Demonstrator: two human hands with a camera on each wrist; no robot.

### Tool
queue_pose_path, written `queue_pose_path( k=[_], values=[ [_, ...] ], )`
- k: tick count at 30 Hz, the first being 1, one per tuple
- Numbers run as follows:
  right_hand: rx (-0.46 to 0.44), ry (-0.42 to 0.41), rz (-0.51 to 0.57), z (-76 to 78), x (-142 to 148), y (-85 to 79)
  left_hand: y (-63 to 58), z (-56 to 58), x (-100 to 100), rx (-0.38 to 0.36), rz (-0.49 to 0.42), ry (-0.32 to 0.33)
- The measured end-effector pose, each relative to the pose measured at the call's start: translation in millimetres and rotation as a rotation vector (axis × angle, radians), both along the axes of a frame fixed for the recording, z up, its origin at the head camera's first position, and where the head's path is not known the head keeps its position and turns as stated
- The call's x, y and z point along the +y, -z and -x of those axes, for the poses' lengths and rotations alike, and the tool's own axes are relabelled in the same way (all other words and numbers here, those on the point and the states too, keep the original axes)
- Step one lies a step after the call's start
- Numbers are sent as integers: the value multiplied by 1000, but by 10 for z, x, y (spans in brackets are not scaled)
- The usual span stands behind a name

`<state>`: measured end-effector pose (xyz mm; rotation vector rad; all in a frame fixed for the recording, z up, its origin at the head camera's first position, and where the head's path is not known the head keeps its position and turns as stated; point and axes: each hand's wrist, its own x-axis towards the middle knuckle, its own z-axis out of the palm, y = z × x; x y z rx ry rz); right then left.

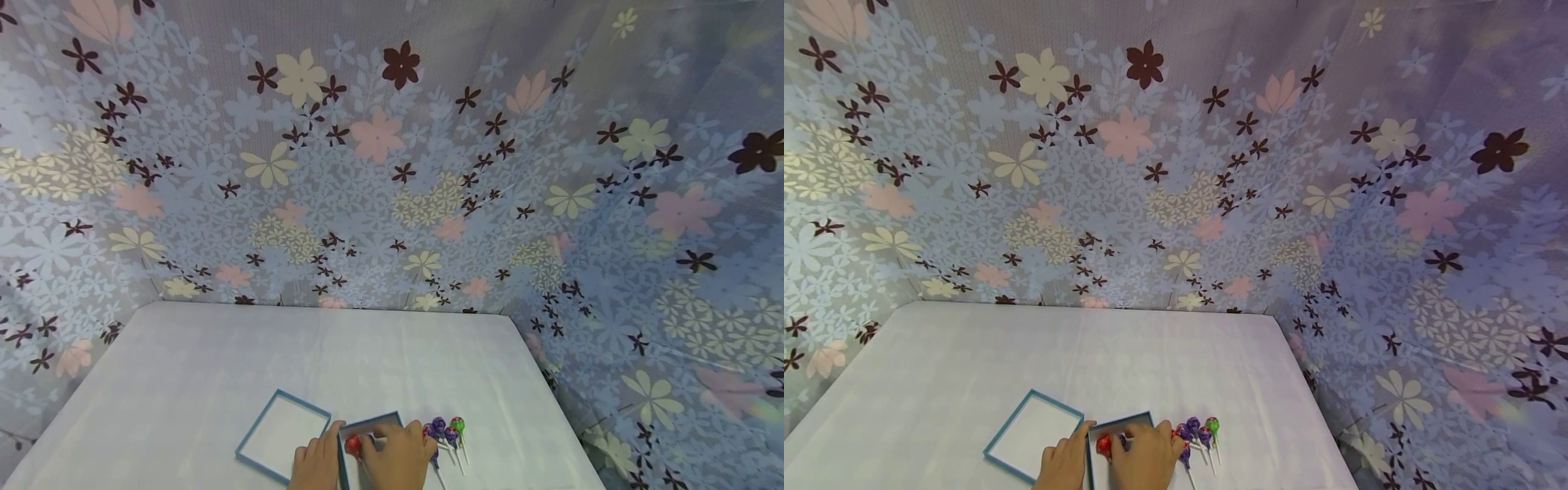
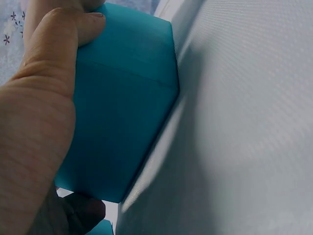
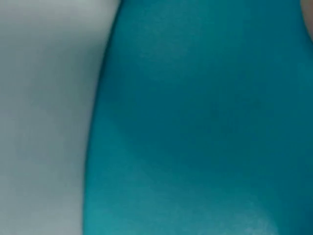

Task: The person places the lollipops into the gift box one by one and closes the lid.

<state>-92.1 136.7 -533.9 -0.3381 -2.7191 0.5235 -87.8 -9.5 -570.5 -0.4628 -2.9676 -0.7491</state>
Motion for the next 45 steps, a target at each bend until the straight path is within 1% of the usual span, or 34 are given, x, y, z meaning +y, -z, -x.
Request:
queue_pose_path(
  k=[2, 7, 13, 15, 17, 19, 23, 26, 29, 34, 36, 40, 45],
  values=[
    [2, 7, 20, 0, 8, -4, 3, 0, -6, -11, 2, 2],
    [3, 5, 56, 1, 42, -51, 27, -8, -15, -5, 7, -2],
    [53, 5, 82, -12, 109, -146, 17, -8, -26, -23, 16, 2],
    [65, 25, 80, -7, 149, -160, 13, -7, -26, -21, 21, 2],
    [75, 49, 96, 6, 210, -178, 15, -10, -22, -11, 18, -2],
    [82, 80, 111, 14, 284, -204, 15, -8, -25, -16, 22, 2],
    [147, 122, 115, 25, 464, -215, 66, -15, -4, 73, 43, -26],
    [170, 140, 118, 20, 588, -204, 104, -20, 12, 143, 58, -53],
    [137, 166, 132, 19, 681, -218, 103, -11, 9, 122, 50, -41],
    [92, 230, 110, 52, 805, -189, 63, 14, -9, 18, 44, -14],
    [73, 255, 97, 68, 843, -157, 47, 20, -14, -3, 38, -14],
    [36, 282, 92, 89, 894, -100, 38, 20, -11, 14, 33, -18],
    [31, 299, 106, 93, 947, -66, 53, 10, -13, 41, 55, -23]
  ],
)
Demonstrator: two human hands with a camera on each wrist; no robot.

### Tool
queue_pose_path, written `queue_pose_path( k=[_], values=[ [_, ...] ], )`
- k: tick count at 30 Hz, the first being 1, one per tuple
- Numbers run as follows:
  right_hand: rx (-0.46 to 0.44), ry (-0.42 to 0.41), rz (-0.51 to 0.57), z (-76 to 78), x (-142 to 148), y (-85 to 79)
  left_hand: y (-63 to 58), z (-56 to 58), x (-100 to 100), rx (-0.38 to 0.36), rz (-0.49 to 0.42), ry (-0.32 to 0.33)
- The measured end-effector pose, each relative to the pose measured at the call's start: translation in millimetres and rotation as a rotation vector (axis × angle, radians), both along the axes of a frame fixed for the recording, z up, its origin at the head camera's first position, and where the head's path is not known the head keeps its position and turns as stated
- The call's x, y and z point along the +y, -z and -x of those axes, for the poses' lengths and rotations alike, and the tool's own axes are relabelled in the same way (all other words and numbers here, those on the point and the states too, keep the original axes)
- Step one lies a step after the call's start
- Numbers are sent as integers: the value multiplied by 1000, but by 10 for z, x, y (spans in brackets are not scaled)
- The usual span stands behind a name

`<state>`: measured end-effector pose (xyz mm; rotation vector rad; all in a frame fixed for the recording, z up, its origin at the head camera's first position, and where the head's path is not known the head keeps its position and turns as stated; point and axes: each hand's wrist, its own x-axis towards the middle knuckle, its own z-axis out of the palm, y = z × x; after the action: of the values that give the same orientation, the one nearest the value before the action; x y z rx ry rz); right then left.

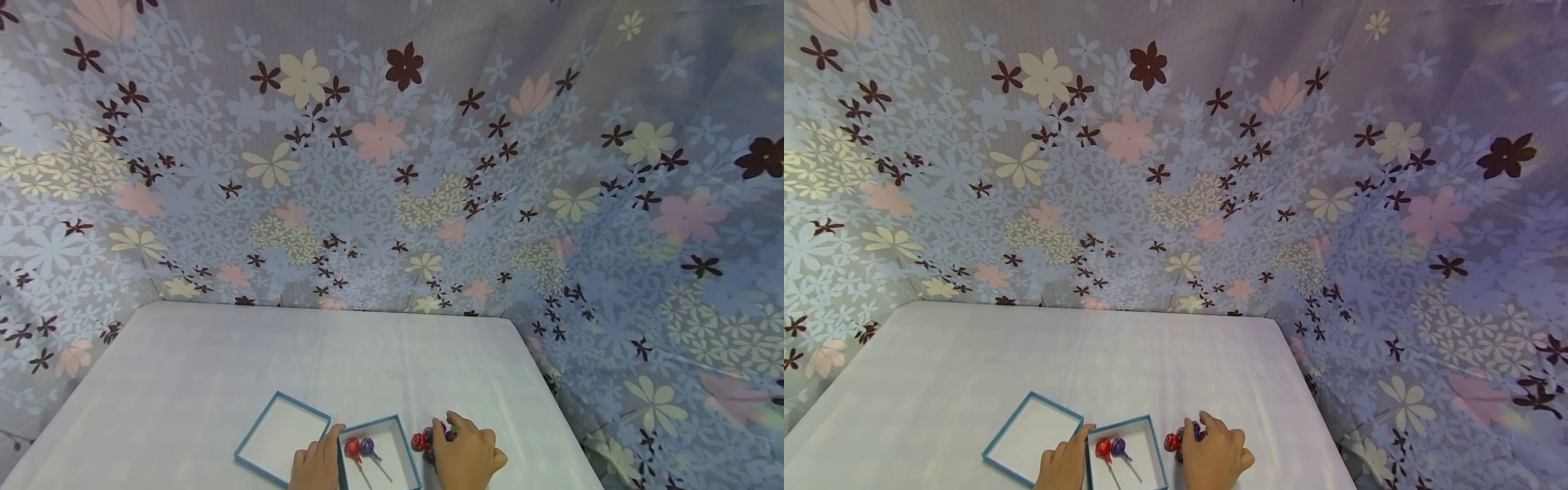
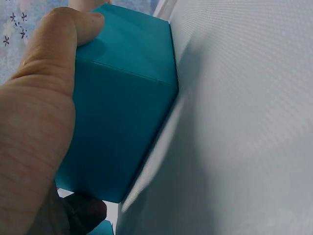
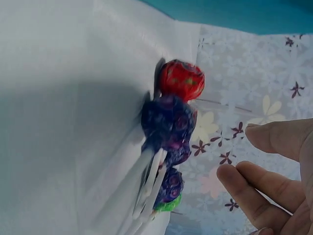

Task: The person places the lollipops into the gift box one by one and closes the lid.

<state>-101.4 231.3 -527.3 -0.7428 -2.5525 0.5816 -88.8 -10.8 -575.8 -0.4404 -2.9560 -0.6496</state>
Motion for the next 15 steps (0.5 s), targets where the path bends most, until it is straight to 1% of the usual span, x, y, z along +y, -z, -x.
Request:
queue_pose_path(
  k=[2, 4, 11, 15],
  values=[
    [-2, 8, 3, -2, 34, 9, 12, -9, 0, 8, 4, -4],
    [-9, 18, 6, -4, 80, 15, 11, -14, 1, -1, 0, -4],
    [-102, 73, 14, 10, 268, 21, -42, 10, 12, -136, -36, 1],
    [-143, 81, 33, 36, 338, 37, -63, 31, 16, -161, -35, -1]
  ],
)
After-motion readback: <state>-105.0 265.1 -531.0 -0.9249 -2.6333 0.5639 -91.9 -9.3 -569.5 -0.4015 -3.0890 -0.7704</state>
